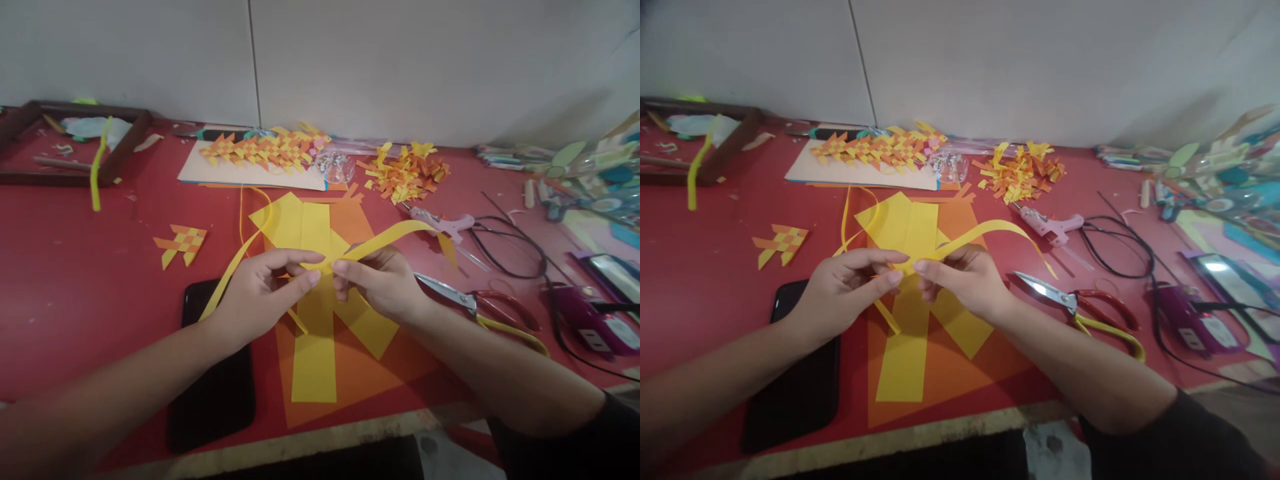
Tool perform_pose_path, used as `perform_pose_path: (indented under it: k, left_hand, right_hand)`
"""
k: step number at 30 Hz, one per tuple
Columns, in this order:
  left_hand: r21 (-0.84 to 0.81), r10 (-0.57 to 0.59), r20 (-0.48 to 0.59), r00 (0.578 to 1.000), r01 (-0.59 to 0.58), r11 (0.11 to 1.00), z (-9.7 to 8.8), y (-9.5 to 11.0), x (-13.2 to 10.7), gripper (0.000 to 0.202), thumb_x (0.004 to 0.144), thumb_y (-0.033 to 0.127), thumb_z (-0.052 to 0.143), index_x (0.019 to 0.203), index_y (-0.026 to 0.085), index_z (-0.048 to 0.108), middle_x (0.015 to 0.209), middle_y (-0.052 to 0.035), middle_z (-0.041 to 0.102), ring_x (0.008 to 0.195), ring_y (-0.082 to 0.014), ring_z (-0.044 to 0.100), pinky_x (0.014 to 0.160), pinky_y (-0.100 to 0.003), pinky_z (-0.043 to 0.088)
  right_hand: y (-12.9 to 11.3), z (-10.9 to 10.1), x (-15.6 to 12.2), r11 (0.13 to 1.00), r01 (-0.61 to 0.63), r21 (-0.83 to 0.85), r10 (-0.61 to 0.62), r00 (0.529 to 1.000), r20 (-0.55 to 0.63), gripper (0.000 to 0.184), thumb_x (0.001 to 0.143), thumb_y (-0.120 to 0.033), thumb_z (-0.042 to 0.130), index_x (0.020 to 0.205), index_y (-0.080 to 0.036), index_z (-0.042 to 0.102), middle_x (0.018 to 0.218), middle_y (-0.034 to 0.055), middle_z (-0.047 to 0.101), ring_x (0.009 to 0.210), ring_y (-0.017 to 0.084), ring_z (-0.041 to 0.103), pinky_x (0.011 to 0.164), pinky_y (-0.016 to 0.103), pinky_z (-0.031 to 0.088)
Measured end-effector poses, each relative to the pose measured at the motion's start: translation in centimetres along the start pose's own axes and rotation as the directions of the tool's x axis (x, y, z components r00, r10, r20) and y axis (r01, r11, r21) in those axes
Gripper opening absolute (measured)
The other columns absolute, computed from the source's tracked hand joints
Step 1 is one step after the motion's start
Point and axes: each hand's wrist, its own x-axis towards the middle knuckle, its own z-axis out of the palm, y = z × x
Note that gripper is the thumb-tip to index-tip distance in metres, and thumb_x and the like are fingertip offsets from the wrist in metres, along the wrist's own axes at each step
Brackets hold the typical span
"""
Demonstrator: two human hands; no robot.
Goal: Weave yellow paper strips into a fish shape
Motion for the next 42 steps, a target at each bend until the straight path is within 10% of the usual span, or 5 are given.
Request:
perform_pose_path:
  k: [8, 14, 29, 36, 42]
  left_hand:
    - [0.095, 0.006, 0.093, 0.996, -0.015, 0.995, 0.0, 0.2, -0.1, 0.015, 0.084, 0.031, 0.069, 0.092, 0.018, 0.071, 0.084, -0.0033, 0.072, 0.078, -0.014, 0.066, 0.068, -0.021, 0.051]
    - [0.254, 0.049, 0.118, 0.992, -0.078, 0.964, 0.2, 0.9, -0.4, 0.022, 0.088, 0.033, 0.063, 0.072, 0.018, 0.068, 0.065, 0.0003, 0.066, 0.052, -0.0088, 0.05, 0.047, -0.021, 0.036]
    - [-0.137, 0.085, -0.291, 0.953, -0.129, 0.982, -0.3, -0.4, 0.1, 0.017, 0.09, 0.028, 0.062, 0.076, 0.021, 0.054, 0.064, 0.0044, 0.052, 0.053, -0.0079, 0.048, 0.054, -0.021, 0.042]
    - [0.028, 0.083, 0.014, 0.996, -0.083, 0.996, 0.3, 0.1, -0.5, 0.011, 0.082, 0.023, 0.071, 0.085, 0.019, 0.062, 0.081, -0.0011, 0.064, 0.075, -0.0119, 0.062, 0.069, -0.023, 0.051]
    - [0.027, 0.091, -0.02, 0.996, -0.091, 0.996, 0.5, 0.0, -0.6, 0.012, 0.083, 0.026, 0.07, 0.081, 0.018, 0.061, 0.075, -0.0008, 0.064, 0.068, -0.0114, 0.062, 0.063, -0.021, 0.051]
  right_hand:
    - [0.3, 0.4, -0.1, 0.99, 0.054, -0.13, -0.045, 0.996, 0.073, 0.021, 0.078, -0.033, 0.077, 0.069, -0.015, 0.071, 0.057, -0.0009, 0.067, 0.048, 0.009, 0.062, 0.047, 0.02, 0.052]
    - [0.1, 0.7, -0.3, 0.991, 0.048, -0.127, -0.036, 0.995, 0.095, 0.022, 0.077, -0.035, 0.078, 0.069, -0.015, 0.07, 0.057, 0.0001, 0.067, 0.05, 0.011, 0.062, 0.048, 0.022, 0.053]
    - [-0.2, -0.9, 1.0, 0.993, 0.117, 0.02, -0.109, 0.964, -0.241, 0.023, 0.072, -0.037, 0.081, 0.064, -0.018, 0.069, 0.055, -0.0009, 0.065, 0.045, 0.01, 0.057, 0.044, 0.023, 0.049]
    - [-0.5, 0.3, -0.3, 0.975, 0.108, -0.197, -0.091, 0.992, 0.092, 0.022, 0.077, -0.033, 0.077, 0.065, -0.017, 0.07, 0.058, 0.0001, 0.067, 0.05, 0.012, 0.062, 0.049, 0.025, 0.053]
    - [-0.4, -0.4, 0.2, 0.995, 0.084, -0.055, -0.084, 0.996, 0.011, 0.022, 0.073, -0.037, 0.08, 0.069, -0.017, 0.072, 0.057, 0.0003, 0.067, 0.048, 0.012, 0.062, 0.048, 0.026, 0.054]
